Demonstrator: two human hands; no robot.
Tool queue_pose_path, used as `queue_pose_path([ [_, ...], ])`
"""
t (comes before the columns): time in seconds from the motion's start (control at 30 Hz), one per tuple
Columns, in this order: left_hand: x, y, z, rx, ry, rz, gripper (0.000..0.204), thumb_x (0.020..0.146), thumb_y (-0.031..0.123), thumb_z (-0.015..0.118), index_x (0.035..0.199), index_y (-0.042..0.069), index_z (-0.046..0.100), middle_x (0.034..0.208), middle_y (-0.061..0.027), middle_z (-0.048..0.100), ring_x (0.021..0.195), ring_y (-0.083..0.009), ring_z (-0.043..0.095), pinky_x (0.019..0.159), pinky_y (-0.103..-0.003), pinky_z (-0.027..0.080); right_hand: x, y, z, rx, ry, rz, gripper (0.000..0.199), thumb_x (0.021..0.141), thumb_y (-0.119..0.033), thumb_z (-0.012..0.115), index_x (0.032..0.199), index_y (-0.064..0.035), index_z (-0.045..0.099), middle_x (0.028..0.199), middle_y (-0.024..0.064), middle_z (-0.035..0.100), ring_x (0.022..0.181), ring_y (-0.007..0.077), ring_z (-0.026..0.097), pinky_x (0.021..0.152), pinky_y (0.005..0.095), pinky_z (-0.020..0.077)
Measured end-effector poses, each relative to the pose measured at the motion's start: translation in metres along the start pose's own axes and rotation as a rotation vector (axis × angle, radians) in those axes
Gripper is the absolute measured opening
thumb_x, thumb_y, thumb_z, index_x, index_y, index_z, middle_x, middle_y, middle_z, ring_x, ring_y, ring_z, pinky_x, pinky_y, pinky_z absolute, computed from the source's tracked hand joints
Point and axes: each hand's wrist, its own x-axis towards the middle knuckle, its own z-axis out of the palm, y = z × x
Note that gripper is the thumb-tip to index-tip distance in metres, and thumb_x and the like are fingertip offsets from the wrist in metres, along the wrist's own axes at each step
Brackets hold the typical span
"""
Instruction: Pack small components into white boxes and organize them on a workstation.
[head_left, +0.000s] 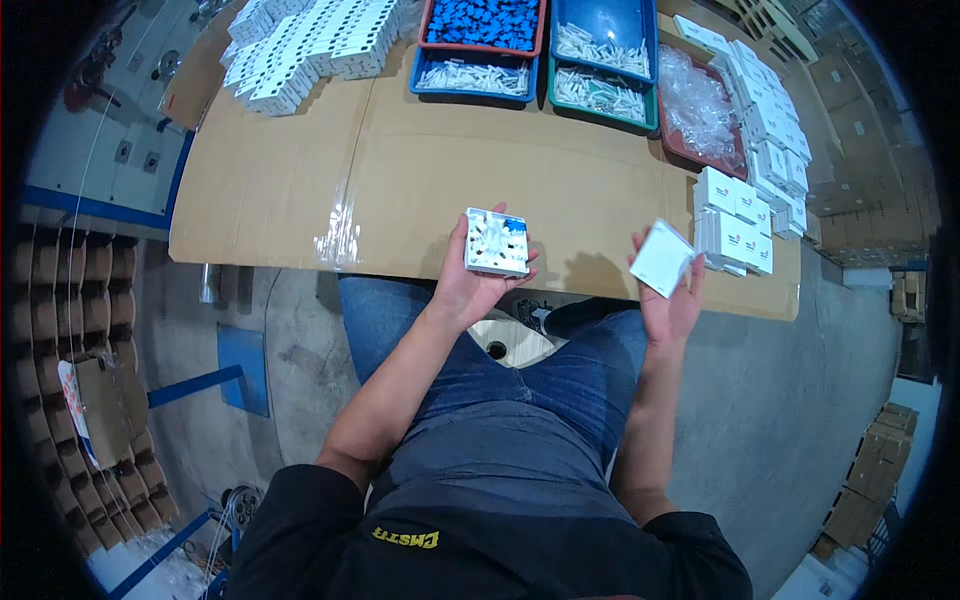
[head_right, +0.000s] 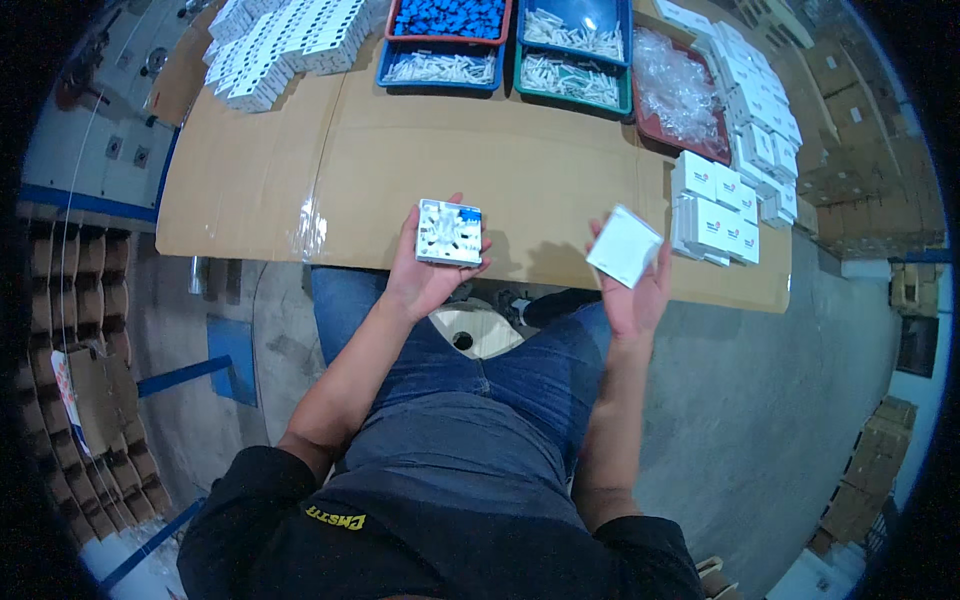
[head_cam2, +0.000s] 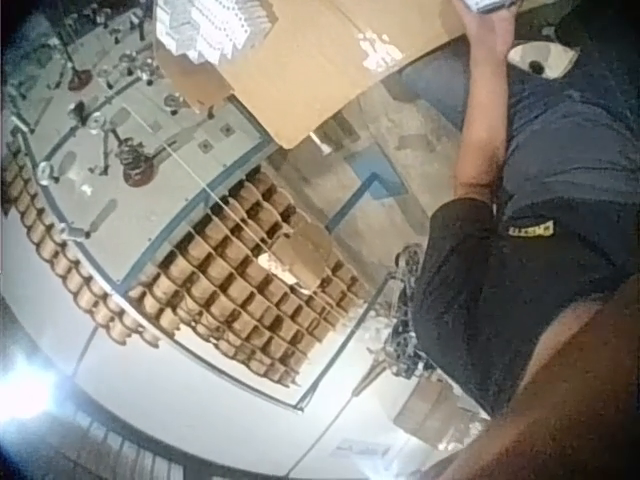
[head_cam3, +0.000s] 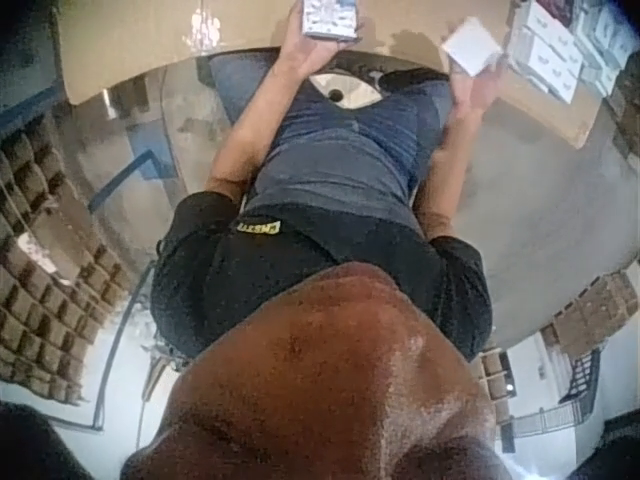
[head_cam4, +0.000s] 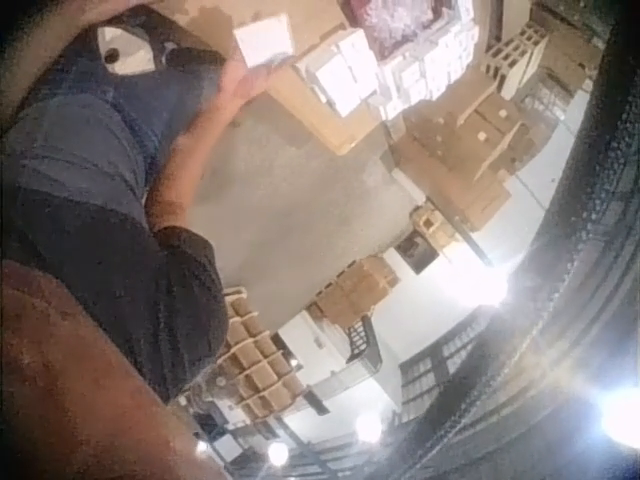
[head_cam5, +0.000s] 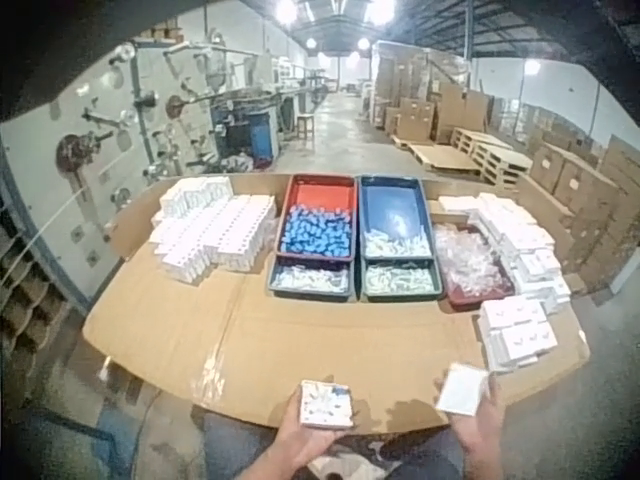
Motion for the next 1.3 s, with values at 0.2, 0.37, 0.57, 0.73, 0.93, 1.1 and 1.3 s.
queue_pose_path([
  [0.2, -0.009, -0.002, -0.005, -0.045, -0.155, -0.113, 0.071, 0.107, 0.066, 0.029, 0.157, 0.018, 0.040, 0.138, -0.0194, 0.061, 0.114, -0.0347, 0.065, 0.097, -0.049, 0.055, 0.001, 0.052, 0.043, 0.249, -0.303, 0.359, 0.059, 0.112, -0.044, 0.031, 0.164, -0.0177, 0.026, 0.160, 0.0347, 0.031, 0.143, 0.0498, 0.042, 0.114, 0.0655, 0.0384],
  [0.37, -0.023, -0.010, 0.008, 0.028, -0.090, -0.142, 0.071, 0.108, 0.064, 0.028, 0.156, 0.014, 0.040, 0.135, -0.0200, 0.063, 0.114, -0.0352, 0.067, 0.094, -0.049, 0.057, -0.007, 0.065, 0.071, 0.182, -0.378, 0.380, 0.059, 0.112, -0.045, 0.031, 0.163, -0.0166, 0.028, 0.157, 0.0358, 0.035, 0.141, 0.0489, 0.045, 0.113, 0.0654, 0.0402],
  [0.57, -0.032, -0.012, 0.021, 0.116, -0.127, -0.171, 0.070, 0.109, 0.062, 0.027, 0.152, 0.011, 0.045, 0.140, -0.0164, 0.062, 0.121, -0.0327, 0.066, 0.097, -0.050, 0.057, -0.022, 0.076, 0.095, -0.889, -0.376, 0.066, 0.061, 0.090, -0.009, 0.072, 0.148, -0.0078, 0.053, 0.148, 0.0180, 0.055, 0.133, 0.0316, 0.056, 0.110, 0.0411, 0.0451],
  [0.73, -0.041, -0.016, 0.037, 0.193, 0.003, -0.148, 0.074, 0.106, 0.069, 0.023, 0.150, 0.015, 0.047, 0.137, -0.0103, 0.064, 0.121, -0.0246, 0.066, 0.096, -0.042, 0.059, -0.027, 0.091, 0.108, -1.525, -0.586, -0.400, 0.067, 0.073, -0.016, 0.089, 0.136, -0.0091, 0.066, 0.145, 0.0170, 0.058, 0.131, 0.0328, 0.058, 0.108, 0.0416, 0.0482],
  [0.93, -0.046, -0.019, 0.046, 0.264, 0.104, -0.126, 0.070, 0.105, 0.069, 0.031, 0.144, 0.015, 0.052, 0.126, -0.0059, 0.067, 0.112, -0.0204, 0.068, 0.087, -0.035, 0.059, -0.028, 0.101, 0.103, -1.614, -0.723, -0.464, 0.068, 0.071, -0.025, 0.093, 0.135, -0.0154, 0.070, 0.144, 0.0178, 0.058, 0.130, 0.0357, 0.059, 0.107, 0.0448, 0.0498],
  [1.1, -0.047, -0.019, 0.046, 0.278, 0.128, -0.138, 0.070, 0.105, 0.069, 0.032, 0.145, 0.015, 0.051, 0.126, -0.0063, 0.067, 0.112, -0.0209, 0.068, 0.088, -0.035, 0.058, -0.027, 0.103, 0.099, -1.634, -0.761, -0.483, 0.070, 0.070, -0.028, 0.093, 0.136, -0.0172, 0.070, 0.144, 0.0171, 0.058, 0.129, 0.0364, 0.059, 0.106, 0.0458, 0.0498],
  [1.3, -0.049, -0.020, 0.050, 0.276, 0.135, -0.112, 0.072, 0.105, 0.070, 0.029, 0.147, 0.015, 0.050, 0.127, -0.0072, 0.067, 0.114, -0.0225, 0.067, 0.092, -0.038, 0.057, -0.026, 0.103, 0.096, -1.652, -0.769, -0.484, 0.072, 0.069, -0.030, 0.093, 0.136, -0.0166, 0.070, 0.146, 0.0170, 0.058, 0.130, 0.0371, 0.058, 0.108, 0.0467, 0.0473],
])
